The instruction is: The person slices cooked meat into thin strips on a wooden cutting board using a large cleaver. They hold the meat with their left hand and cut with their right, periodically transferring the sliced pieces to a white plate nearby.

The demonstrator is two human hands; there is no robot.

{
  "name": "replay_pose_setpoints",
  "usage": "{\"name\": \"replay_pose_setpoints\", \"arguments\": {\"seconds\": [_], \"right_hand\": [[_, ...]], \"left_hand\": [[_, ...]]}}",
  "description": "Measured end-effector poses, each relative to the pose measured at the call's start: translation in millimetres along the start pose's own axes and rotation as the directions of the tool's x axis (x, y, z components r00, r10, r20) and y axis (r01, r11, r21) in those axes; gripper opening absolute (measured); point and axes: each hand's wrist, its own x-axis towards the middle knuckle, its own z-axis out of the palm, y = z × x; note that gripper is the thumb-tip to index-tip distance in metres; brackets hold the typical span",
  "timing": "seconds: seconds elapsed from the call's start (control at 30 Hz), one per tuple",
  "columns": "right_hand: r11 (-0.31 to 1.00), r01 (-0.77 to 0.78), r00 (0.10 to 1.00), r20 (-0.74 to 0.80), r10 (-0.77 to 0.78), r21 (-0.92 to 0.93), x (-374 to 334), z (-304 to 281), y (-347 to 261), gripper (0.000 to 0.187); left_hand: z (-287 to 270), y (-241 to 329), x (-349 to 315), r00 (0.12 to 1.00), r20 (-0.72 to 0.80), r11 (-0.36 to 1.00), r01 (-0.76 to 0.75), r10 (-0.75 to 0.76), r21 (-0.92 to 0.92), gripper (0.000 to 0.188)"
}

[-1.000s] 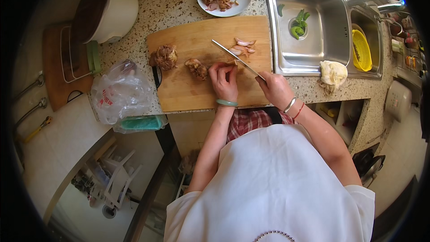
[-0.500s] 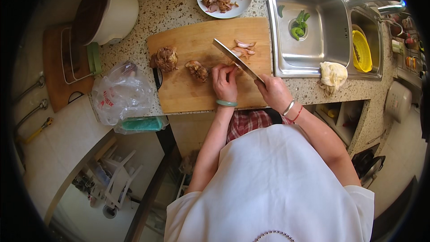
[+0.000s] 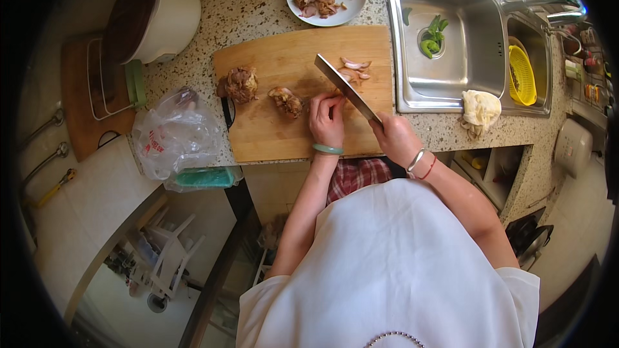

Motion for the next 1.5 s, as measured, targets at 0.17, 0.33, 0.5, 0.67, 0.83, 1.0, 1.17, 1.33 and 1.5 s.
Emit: {"name": "replay_pose_setpoints", "arguments": {"seconds": [0.17,0.33,0.5,0.67,0.83,1.0,1.17,1.33,1.5], "right_hand": [[1.0,0.014,1.0,0.016,-0.014,-0.026,11,3,-3,0.023],[0.997,0.04,0.999,-0.033,-0.042,-0.071,32,18,-2,0.021],[0.989,0.111,0.987,-0.109,-0.122,-0.098,63,35,0,0.019],[0.992,0.076,0.997,0.016,-0.075,-0.101,32,13,17,0.016],[0.985,0.087,0.994,-0.047,-0.095,-0.151,15,1,20,0.02],[0.988,0.109,0.992,-0.043,-0.115,-0.112,13,-7,2,0.022],[0.987,0.097,0.995,-0.014,-0.1,-0.132,3,-1,4,0.023],[0.992,0.062,0.998,0.019,-0.061,-0.113,4,1,3,0.025],[0.98,0.062,0.998,0.022,-0.059,-0.188,14,7,-5,0.023]], "left_hand": [[-1,-1,0,1.0,0.004,1.0,0.003,-0.003,-0.009,0.012],[-2,0,0,0.999,0.033,1.0,0.017,-0.016,-0.016,0.01],[-4,1,1,0.998,0.058,1.0,0.007,-0.006,-0.016,0.009],[-5,3,1,0.993,0.048,0.993,0.111,-0.109,-0.05,0.013],[-4,-3,1,1.0,0.005,1.0,-0.02,0.021,-0.024,0.014],[-5,-4,-3,1.0,0.009,0.999,0.002,-0.001,-0.039,0.014],[-7,-1,-1,0.999,0.023,0.999,-0.021,0.022,-0.043,0.012],[-8,-1,-1,0.999,0.035,0.998,-0.019,0.021,-0.059,0.011],[-10,-1,-2,0.997,0.074,0.999,-0.016,0.018,-0.032,0.009]]}}
